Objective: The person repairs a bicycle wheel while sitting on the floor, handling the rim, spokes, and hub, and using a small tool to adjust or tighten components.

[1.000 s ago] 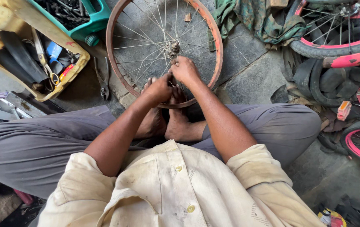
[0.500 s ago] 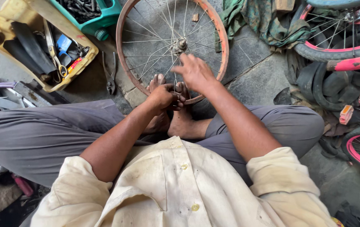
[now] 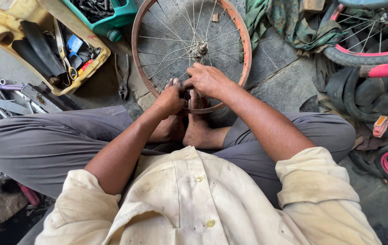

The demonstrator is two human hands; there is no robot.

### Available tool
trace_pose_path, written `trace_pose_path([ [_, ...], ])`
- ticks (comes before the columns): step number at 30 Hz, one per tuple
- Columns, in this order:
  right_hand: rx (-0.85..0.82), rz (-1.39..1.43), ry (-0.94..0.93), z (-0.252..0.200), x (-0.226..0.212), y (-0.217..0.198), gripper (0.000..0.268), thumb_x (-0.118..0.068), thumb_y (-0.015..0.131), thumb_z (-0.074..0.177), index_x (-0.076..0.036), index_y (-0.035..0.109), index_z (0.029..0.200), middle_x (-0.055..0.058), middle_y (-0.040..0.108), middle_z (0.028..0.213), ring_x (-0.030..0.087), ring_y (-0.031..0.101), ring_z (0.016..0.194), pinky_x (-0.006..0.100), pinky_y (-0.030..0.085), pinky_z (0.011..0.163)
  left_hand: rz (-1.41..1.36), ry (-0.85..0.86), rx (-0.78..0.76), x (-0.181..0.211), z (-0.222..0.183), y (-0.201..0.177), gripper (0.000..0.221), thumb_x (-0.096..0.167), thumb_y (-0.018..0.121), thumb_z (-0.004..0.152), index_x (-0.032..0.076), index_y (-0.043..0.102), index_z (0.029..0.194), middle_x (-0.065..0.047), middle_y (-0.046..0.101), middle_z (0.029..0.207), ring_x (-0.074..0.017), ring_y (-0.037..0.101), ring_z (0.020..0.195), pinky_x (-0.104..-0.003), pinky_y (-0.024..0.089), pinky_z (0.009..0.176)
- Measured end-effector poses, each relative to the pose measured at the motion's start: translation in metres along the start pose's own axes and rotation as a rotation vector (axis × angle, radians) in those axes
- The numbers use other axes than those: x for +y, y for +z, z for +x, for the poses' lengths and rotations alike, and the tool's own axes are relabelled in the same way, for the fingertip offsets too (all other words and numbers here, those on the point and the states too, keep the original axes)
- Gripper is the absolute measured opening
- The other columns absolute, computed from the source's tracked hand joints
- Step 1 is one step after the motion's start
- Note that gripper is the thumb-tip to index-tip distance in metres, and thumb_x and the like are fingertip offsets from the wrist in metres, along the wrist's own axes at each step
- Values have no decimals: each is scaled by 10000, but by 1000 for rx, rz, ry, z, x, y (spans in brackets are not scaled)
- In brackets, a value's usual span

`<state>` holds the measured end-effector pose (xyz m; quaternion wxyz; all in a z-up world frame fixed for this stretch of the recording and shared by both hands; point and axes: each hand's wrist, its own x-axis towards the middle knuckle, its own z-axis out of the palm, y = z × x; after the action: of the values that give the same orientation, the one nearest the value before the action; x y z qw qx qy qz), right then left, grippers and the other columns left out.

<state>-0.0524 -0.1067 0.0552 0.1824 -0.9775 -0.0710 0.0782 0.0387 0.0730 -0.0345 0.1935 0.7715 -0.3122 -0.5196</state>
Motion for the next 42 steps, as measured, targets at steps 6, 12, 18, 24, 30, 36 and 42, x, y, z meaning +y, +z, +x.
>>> trace_pose_path([
  [6, 54, 108, 16, -6, 3, 2, 236, -125, 716, 813, -229, 818, 998, 17, 556, 890, 228, 564, 911, 354, 570, 747, 516, 492, 247, 0, -4, -7, 350, 168, 624, 872, 32, 707, 1183, -404, 494, 1365, -523, 459, 1281, -478, 319, 1133],
  [12, -14, 107, 74, -10, 6, 10, 272, -108, 739, 814, -211, 824, 1051, 1, 567, 897, 208, 544, 890, 312, 576, 758, 503, 350, 160, 22, -22, -13, 307, 96, 551, 893, 87, 721, 1148, -316, 578, 1347, -426, 481, 1359, -463, 351, 1146],
  [18, -18, 65, 68, -10, 2, 15, 279, -86, 737, 814, -209, 821, 1050, 8, 598, 961, 208, 554, 928, 308, 573, 784, 482, 146, -14, 38, -35, -25, 291, 160, 524, 960, 88, 691, 1187, -260, 657, 1314, -373, 578, 1331, -448, 449, 1129],
  [24, 135, 32, 62, -15, 0, 15, 343, -56, 689, 858, -177, 761, 1171, 54, 645, 1129, 219, 610, 967, 341, 558, 836, 626, 529, 450, 30, -29, -8, 242, 320, 692, 767, 147, 782, 910, -366, 644, 1175, -581, 554, 1172, -614, 469, 950],
  [30, 225, 82, 194, -15, -2, 7, 265, -84, 659, 926, -99, 740, 1178, 57, 643, 1090, 234, 617, 990, 369, 550, 881, 124, 93, 839, 9, -38, -64, 173, 143, 651, 922, 65, 684, 1073, -231, 679, 1112, -398, 663, 1026, -486, 529, 867],
  [36, 235, 166, 239, 22, -27, 28, 230, -152, 655, 962, -102, 727, 1174, 60, 649, 1062, 251, 610, 998, 387, 527, 905, -745, -266, 639, -24, -33, -99, 475, 454, 713, 877, 45, 595, 1087, -163, 683, 944, -327, 667, 805, -478, 544, 745],
  [42, 199, 269, 337, 68, -43, 55, 423, -112, 605, 962, -86, 596, 1384, 147, 600, 1337, 303, 565, 1199, 406, 477, 1036, -1325, -309, 288, -38, -19, -90, 583, 617, 583, 935, 41, 613, 1018, -150, 694, 882, -275, 686, 777, -415, 586, 757],
])
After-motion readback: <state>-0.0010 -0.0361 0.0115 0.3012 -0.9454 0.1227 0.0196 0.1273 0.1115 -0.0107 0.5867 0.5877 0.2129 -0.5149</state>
